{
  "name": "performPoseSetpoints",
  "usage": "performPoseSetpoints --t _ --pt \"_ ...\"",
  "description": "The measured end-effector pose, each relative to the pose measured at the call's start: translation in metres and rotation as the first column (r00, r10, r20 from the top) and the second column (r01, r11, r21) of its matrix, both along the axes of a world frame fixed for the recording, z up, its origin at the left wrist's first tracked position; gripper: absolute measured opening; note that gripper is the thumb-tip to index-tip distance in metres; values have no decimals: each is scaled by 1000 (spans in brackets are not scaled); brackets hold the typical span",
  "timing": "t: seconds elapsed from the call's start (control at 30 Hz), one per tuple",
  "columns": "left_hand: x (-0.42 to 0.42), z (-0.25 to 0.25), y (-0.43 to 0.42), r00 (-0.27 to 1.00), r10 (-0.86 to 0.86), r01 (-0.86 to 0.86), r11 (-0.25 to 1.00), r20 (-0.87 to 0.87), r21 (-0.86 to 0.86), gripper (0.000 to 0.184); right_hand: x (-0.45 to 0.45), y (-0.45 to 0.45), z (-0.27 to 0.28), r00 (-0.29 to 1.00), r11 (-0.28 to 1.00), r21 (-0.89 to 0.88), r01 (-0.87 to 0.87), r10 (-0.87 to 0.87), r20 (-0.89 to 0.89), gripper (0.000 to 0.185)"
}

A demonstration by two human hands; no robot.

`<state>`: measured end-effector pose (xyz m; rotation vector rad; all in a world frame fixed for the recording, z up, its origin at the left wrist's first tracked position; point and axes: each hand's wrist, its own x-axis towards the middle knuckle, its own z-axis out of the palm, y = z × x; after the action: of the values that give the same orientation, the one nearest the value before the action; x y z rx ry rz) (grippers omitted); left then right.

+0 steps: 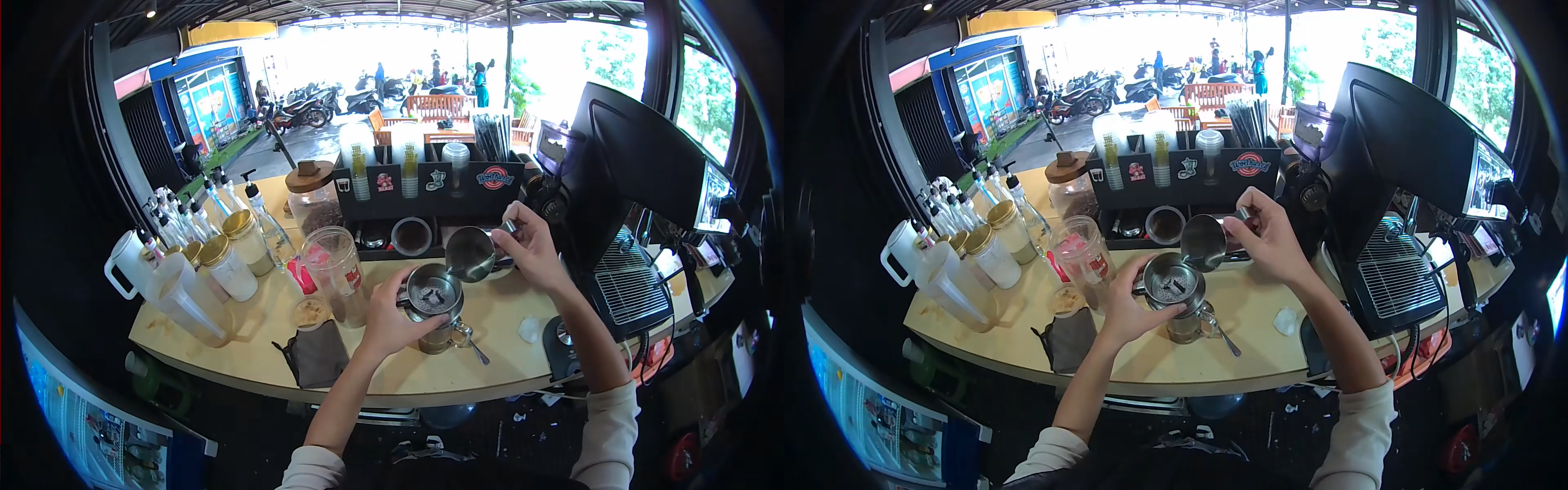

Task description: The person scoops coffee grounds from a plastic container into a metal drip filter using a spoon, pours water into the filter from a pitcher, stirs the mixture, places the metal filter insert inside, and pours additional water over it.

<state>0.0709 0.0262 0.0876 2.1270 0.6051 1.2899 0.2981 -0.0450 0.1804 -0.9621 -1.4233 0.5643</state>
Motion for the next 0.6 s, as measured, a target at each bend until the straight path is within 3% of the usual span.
performPoseSetpoints --t 0.17,0.6 --pt "1 1 -2 1000 7 -7 1000 0 -17 80 -5 7 15 975 999 -20 27 -22 220 22" --pt "4 8 -4 999 -44 47 992 24 -119 78 -24 13 29 963 998 -27 58 -49 263 23"
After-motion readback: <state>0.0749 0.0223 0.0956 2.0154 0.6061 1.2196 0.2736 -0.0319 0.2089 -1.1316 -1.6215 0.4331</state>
